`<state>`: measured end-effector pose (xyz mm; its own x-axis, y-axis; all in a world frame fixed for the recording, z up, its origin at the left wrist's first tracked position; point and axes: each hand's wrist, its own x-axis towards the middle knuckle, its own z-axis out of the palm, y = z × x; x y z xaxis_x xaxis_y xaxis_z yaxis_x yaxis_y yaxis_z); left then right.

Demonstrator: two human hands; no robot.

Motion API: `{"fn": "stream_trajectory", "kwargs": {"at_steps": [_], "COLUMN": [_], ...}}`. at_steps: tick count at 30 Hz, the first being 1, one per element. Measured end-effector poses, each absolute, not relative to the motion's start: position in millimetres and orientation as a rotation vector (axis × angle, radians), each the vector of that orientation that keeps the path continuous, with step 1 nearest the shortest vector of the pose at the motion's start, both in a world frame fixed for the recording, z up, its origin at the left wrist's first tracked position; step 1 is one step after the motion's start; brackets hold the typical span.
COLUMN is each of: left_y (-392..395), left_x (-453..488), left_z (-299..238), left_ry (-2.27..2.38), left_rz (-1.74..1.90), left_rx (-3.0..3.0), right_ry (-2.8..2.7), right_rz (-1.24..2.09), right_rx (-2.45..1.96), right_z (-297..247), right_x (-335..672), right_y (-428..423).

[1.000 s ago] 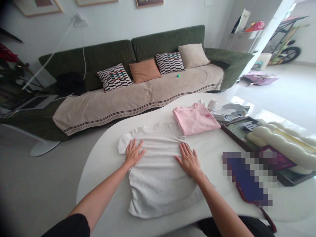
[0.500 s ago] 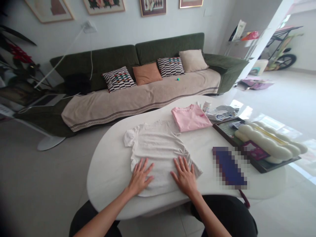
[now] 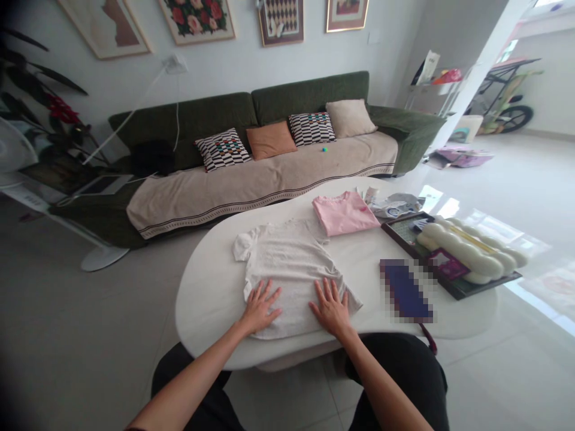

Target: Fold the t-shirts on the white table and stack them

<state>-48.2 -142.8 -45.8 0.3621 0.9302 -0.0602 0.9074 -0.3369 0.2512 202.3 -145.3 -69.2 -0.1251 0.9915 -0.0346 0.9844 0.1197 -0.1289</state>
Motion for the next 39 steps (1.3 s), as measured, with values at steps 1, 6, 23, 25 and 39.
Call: {"fn": "stream_trajectory", "kwargs": {"at_steps": [1,6,23,25,39], "left_y": [-143,-139,-7,6,52], "left_x": [-50,-51,-174,-173,-166], "left_z": [-43,-37,-12,-18,-32], "left_ry": [1.636,1.813,2.108,2.038,1.701], "left_rz": [0.152,0.310,0.863,0.943,1.078], "left_rx": [2.372,2.255,0.858,0.778,0.418], "right_ry": [-2.318,-2.446,-2.679,-2.667,-2.580], "right_rz": [0.194,0.251,0.464,0.468,0.665], "right_rx": [-2.016,-1.837,-1.273,-1.327,-1.332], "right_z": [-66,-54,-24,-28,-28], "right_x": [199,178,35,30,46], "right_y": [-148,-154,-210,-206,-198]}}
